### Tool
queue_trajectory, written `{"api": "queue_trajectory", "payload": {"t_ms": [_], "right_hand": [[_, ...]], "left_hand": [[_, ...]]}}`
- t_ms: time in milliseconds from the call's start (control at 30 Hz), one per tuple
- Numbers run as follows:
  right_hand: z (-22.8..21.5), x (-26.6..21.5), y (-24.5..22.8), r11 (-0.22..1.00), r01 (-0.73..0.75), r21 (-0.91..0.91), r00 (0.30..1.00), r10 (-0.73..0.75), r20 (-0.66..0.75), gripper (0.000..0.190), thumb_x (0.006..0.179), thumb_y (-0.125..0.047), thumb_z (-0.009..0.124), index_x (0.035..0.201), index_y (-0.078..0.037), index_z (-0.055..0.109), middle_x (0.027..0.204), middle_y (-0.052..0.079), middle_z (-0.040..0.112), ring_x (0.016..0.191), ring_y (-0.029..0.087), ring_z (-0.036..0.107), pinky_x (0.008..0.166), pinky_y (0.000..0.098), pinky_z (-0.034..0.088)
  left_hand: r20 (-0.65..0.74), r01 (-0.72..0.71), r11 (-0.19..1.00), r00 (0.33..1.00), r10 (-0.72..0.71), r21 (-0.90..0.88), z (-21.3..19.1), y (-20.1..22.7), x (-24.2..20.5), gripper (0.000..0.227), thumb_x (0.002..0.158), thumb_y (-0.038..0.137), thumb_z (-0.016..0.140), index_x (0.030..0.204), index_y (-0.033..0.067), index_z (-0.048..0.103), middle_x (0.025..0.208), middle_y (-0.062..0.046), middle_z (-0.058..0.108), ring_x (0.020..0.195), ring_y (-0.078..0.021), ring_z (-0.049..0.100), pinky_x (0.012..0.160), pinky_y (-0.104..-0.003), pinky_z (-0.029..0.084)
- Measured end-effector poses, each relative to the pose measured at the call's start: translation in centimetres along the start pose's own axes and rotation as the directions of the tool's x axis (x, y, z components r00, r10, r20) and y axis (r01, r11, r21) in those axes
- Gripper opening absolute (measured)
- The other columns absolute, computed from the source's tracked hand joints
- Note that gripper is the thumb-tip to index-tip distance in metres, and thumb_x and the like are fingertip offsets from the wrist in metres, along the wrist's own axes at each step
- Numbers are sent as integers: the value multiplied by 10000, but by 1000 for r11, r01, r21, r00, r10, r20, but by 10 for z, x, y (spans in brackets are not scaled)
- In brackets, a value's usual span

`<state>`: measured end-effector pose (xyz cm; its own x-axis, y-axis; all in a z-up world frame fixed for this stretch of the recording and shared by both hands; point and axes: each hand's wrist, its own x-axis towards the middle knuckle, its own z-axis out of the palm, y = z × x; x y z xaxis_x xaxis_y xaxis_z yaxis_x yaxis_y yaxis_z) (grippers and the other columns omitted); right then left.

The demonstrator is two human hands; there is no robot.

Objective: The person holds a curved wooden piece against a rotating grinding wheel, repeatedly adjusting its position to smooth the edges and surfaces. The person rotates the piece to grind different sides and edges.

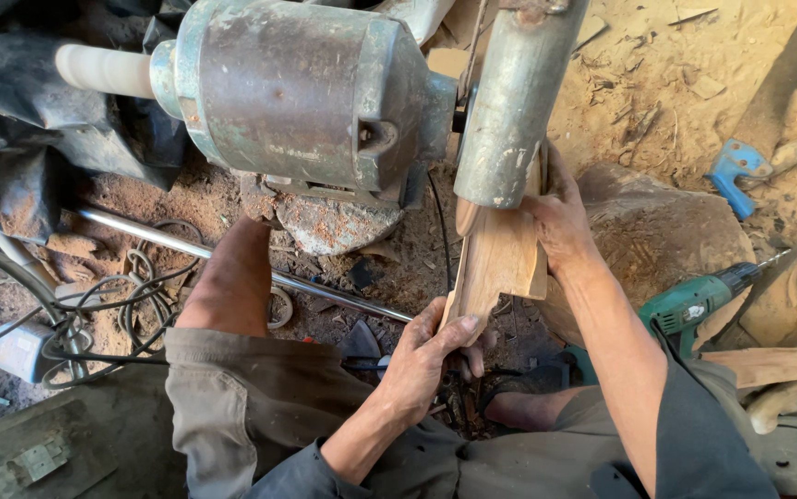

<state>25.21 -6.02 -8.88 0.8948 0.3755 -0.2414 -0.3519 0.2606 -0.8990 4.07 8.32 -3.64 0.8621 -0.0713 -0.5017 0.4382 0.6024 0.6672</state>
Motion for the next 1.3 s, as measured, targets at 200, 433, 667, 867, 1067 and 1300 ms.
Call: {"api": "queue_trajectory", "payload": {"t_ms": [200,433,667,867,1067,1300], "right_hand": [[11,-23,-1,998,-48,-35,999,47,-20,1076,697,98,664,1619,-91,142,1529,233,451,1267,310,633,1024,402,608],[25,-43,-5,999,12,-47,1000,-12,-3,1073,737,28,757,1644,-61,191,1493,214,534,1287,300,622,1067,441,577],[27,-54,-2,989,-6,-150,999,-1,-46,1117,708,-71,838,1630,-82,208,1508,199,539,1320,295,606,1121,466,523],[27,-63,7,978,-9,-207,999,-2,-52,1067,725,-130,845,1620,-130,265,1467,157,591,1316,271,612,1104,475,524],[32,-75,11,985,-35,-170,998,27,-51,961,734,-160,821,1576,-152,357,1348,147,665,1215,267,668,1019,490,591],[39,-103,21,992,-45,-117,998,40,-46,743,818,-133,814,1471,-94,462,1233,115,681,1125,245,671,990,453,565]], "left_hand": [[25,15,1000,1000,-15,-5,-7,-9,-15,308,994,249,619,1170,-2,586,909,-113,702,654,-144,630,633,-281,525],[6,42,999,999,-42,-31,-7,-13,-31,299,977,225,636,1174,3,592,892,-109,700,638,-151,629,619,-287,525],[-12,77,997,997,-77,-14,-10,-13,-43,312,970,236,659,1162,-1,590,886,-98,705,636,-144,627,618,-281,517],[-22,123,992,992,-123,-5,-18,-15,-50,330,958,255,667,1164,9,589,880,-102,709,629,-145,625,614,-290,523],[14,118,993,993,-118,6,-24,-17,-58,408,966,271,663,1237,-21,578,887,-104,696,638,-147,622,621,-290,526],[-12,208,978,978,-208,16,-27,-14,-80,498,919,261,664,1332,1,561,862,-80,682,615,-147,624,597,-299,520]]}}
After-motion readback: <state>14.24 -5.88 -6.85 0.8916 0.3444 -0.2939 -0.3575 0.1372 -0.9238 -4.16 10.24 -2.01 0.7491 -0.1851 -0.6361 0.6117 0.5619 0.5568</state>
